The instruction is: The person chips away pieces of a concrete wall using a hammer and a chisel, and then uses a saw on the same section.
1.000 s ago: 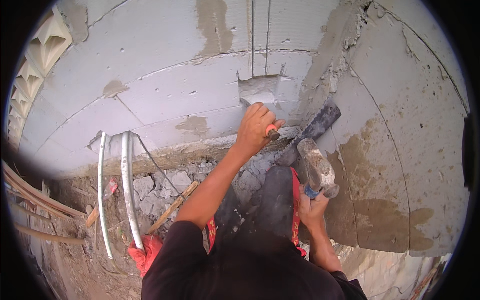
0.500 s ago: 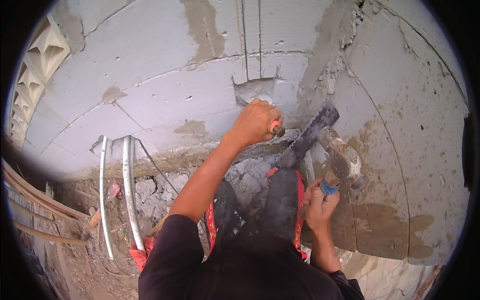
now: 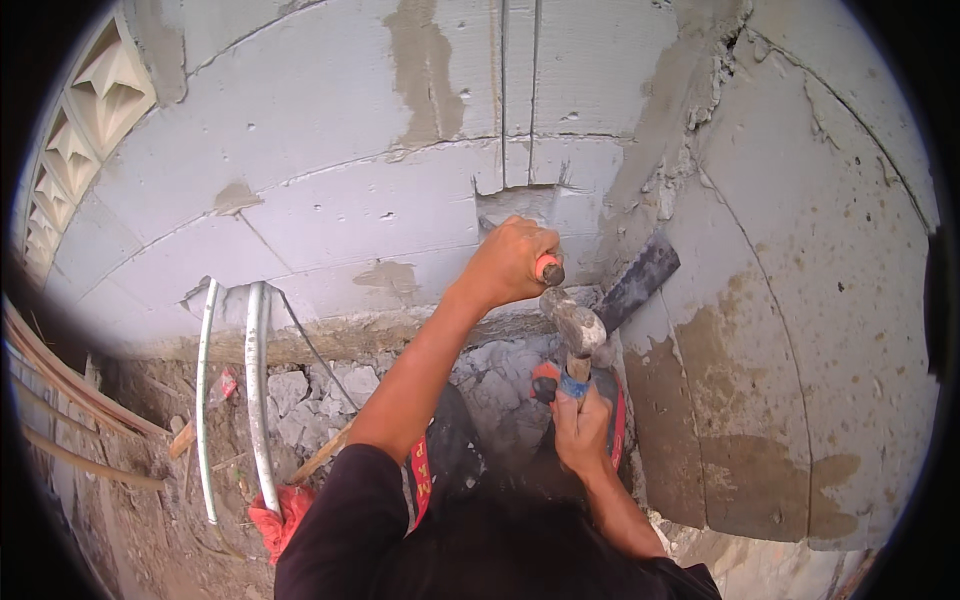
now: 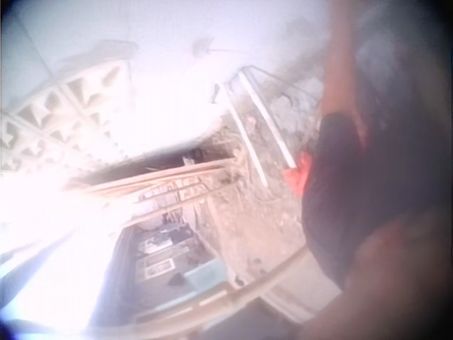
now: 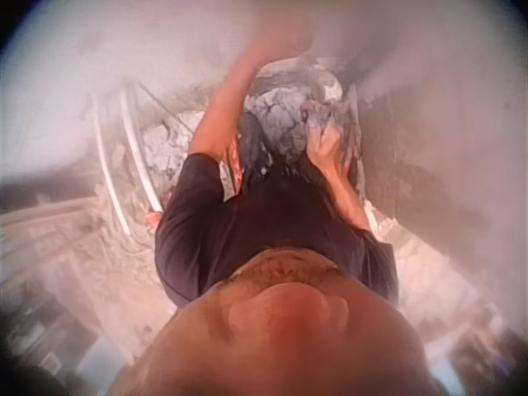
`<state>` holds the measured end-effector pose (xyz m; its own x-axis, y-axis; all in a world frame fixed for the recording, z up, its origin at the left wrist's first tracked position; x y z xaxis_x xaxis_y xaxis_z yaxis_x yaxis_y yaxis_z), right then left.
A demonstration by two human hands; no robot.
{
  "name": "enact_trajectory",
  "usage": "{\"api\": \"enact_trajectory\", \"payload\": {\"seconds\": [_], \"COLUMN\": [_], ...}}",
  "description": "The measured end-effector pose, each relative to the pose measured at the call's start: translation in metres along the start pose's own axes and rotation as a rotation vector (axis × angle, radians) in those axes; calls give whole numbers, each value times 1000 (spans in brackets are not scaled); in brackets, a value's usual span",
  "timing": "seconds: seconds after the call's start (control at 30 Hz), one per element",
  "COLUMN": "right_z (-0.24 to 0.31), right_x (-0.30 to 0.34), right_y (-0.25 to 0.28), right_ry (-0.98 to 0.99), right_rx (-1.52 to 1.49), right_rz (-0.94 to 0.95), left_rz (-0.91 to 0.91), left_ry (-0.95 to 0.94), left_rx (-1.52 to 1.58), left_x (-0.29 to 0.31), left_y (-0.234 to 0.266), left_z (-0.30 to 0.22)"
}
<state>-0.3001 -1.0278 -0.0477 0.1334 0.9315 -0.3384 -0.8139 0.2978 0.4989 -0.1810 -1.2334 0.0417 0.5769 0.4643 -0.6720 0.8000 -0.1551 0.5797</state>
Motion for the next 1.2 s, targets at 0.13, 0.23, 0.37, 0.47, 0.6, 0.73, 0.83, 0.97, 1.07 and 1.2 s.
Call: {"api": "enact_trajectory", "payload": {"seconds": [0.13,0.23,0.37,0.47,0.6,0.73,0.83,0.97,1.07,1.2], "right_z": [-1,-4,-20,-9,2,12,30,45,69,94], "right_x": [10,-5,29,11,-3,-7,-28,-47,-58,-73], "right_y": [-8,-14,-7,-3,9,42,63,84,90,94], "right_ry": [257,97,-16,100,-250,-116,-74,-21,-66,-64], "right_rx": [-81,-13,-64,140,-149,-284,-325,-278,-305,-327], "right_rz": [-213,-121,-73,-172,-81,-259,-331,-349,-355,-274], "left_rz": [-46,-8,-69,-177,-530,-789,-768,-870,-956,-1086], "left_ry": [-53,-89,-84,-88,-59,-22,-15,39,93,190], "left_rx": [10,48,44,15,-55,-19,-104,-110,-82,-17], "left_x": [5,9,12,21,34,16,-10,-40,-48,-48], "left_y": [6,10,7,-3,-26,-52,-41,-24,-23,-18], "left_z": [2,3,0,3,-7,-24,-13,-2,2,3]}}
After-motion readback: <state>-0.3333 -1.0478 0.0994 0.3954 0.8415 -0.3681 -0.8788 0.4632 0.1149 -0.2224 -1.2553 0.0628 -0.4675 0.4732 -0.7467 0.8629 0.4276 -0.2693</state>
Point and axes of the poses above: each hand's wrist, its own x-axis away from the middle knuckle, its own y-axis out of the back of the hand, z = x × y, the point moved 3 cm from there along -x, towards the middle knuckle, and after that the axes turned 12 degrees about x, right-handed, at the moved point
